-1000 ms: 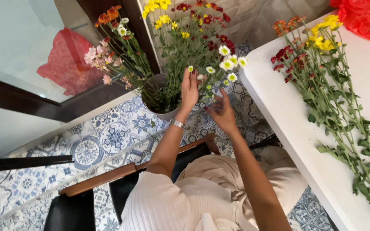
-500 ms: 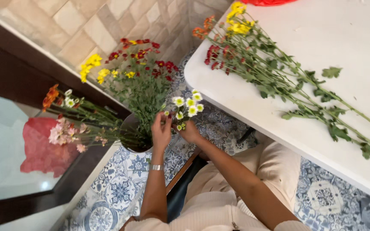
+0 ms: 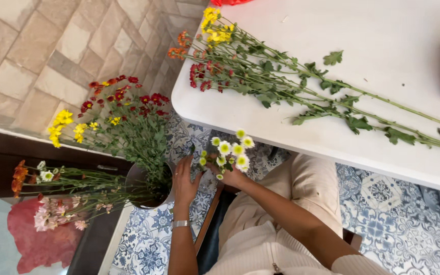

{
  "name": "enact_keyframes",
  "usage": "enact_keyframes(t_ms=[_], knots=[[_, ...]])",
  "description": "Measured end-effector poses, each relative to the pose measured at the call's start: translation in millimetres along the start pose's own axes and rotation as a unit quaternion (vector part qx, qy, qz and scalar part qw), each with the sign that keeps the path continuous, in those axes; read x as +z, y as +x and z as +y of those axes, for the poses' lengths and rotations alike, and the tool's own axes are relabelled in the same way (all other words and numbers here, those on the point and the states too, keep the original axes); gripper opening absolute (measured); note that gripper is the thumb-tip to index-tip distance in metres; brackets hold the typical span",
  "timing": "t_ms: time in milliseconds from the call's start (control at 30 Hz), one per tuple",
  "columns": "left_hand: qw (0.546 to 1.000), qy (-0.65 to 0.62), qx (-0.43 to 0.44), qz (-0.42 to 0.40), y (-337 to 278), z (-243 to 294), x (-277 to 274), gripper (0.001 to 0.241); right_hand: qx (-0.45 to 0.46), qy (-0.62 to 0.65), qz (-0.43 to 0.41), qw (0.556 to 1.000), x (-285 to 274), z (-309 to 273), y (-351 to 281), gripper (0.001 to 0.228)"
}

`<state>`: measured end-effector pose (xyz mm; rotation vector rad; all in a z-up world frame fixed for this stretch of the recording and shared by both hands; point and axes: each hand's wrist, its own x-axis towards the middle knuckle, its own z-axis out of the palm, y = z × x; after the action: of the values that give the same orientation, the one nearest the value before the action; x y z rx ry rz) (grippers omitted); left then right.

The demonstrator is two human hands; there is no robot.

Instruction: The person strips leaves and small buds from flower stems by hand and using shears at a white table.

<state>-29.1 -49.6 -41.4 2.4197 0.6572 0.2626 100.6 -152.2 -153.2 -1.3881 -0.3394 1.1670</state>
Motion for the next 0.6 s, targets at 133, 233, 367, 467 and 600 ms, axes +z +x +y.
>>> enact_keyframes(t_ms=[133, 233, 367, 467, 600], knots=[[0.997, 0.071, 0.016, -0.003, 25.1, -8.1, 25.9, 0.038, -0.15, -0.044, 0.029, 0.987, -5.6, -49.1, -25.7, 0.052], [0.989, 0.145, 0.006, -0.037, 26.3, 1.1, 5.6, 0.036, -0.268, -0.083, 0.047, 0.959, -3.2, -85.2, -46.6, 0.051], [0.982, 0.173, 0.073, 0.004, 42.2, 11.5, -54.3, 0.031, -0.372, -0.177, 0.073, 0.908, 2.9, -197.9, -110.6, 0.068], [0.975, 0.194, 0.086, 0.066, 40.2, 49.8, -132.4, 0.018, -0.421, -0.104, -0.009, 0.901, 2.2, -216.8, -134.8, 0.082], [0.99, -0.058, 0.129, 0.012, 51.9, 139.8, -217.2, 0.028, -0.45, -0.172, -0.011, 0.876, 2.7, -225.3, -149.8, 0.072]])
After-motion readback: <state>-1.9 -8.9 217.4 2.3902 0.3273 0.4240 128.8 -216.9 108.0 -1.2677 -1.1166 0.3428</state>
